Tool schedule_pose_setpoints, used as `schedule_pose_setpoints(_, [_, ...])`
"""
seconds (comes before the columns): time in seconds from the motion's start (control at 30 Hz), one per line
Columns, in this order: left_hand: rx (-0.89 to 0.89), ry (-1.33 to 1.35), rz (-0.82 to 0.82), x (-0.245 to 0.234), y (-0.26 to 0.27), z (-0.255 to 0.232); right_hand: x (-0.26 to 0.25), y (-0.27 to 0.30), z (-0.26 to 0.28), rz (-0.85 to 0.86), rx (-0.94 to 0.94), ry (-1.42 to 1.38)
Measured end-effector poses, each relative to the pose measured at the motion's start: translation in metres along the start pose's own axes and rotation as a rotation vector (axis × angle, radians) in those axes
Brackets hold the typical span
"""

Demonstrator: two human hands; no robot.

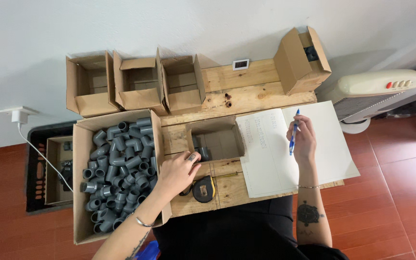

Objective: The person repeatedly picks up gray plastic pipe fittings from a cardboard box, measures them with a yellow tape measure, and records the measurements in a notebook. The person handles the fittings one at a time and writes down the results after each measurement.

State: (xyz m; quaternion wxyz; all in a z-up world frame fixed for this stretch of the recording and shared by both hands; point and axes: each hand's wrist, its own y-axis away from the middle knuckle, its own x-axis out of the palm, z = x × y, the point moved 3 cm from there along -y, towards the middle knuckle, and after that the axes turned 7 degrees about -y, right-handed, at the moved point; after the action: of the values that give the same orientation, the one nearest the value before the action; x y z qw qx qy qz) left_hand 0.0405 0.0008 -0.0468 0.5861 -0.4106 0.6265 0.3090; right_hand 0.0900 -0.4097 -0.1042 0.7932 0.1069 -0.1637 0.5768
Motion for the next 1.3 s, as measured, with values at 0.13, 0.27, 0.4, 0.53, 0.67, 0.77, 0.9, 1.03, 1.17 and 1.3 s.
schedule_pose_setpoints(0.13, [-0.004, -0.022, -0.008, -0.006, -0.001, 0.0, -0.006, -0.004, -0.016, -0.007, -0.099, -0.192])
schedule_pose_setpoints(0.27, [-0.011, 0.005, 0.016, -0.008, -0.001, 0.001, 0.009, 0.007, -0.026, -0.108, -0.204, 0.199])
schedule_pose_setpoints(0.4, [0.004, 0.007, 0.011, -0.004, -0.002, 0.001, 0.021, 0.015, -0.029, -0.165, -0.299, 0.501])
schedule_pose_setpoints(0.53, [0.001, 0.001, 0.0, -0.006, -0.003, 0.002, 0.01, 0.011, -0.04, -0.244, -0.346, 0.516])
schedule_pose_setpoints(0.67, [-0.022, 0.052, 0.011, -0.007, -0.003, 0.002, 0.003, 0.013, -0.042, -0.41, -0.391, 0.551])
schedule_pose_setpoints(0.77, [-0.017, 0.045, 0.003, -0.005, -0.003, 0.003, -0.003, 0.011, -0.046, -0.467, -0.38, 0.57])
schedule_pose_setpoints(0.9, [-0.019, 0.039, 0.005, -0.008, -0.003, 0.003, -0.021, 0.003, -0.059, -0.482, -0.397, 0.694])
schedule_pose_setpoints(1.03, [-0.025, 0.014, -0.012, -0.008, -0.003, 0.003, -0.009, 0.006, -0.049, -0.492, -0.369, 0.771])
schedule_pose_setpoints(1.17, [-0.029, 0.029, -0.01, -0.003, -0.002, 0.004, -0.007, 0.007, -0.048, -0.488, -0.361, 0.805])
schedule_pose_setpoints(1.3, [-0.028, 0.015, -0.012, -0.002, -0.002, 0.003, -0.005, 0.007, -0.048, -0.471, -0.34, 0.833])
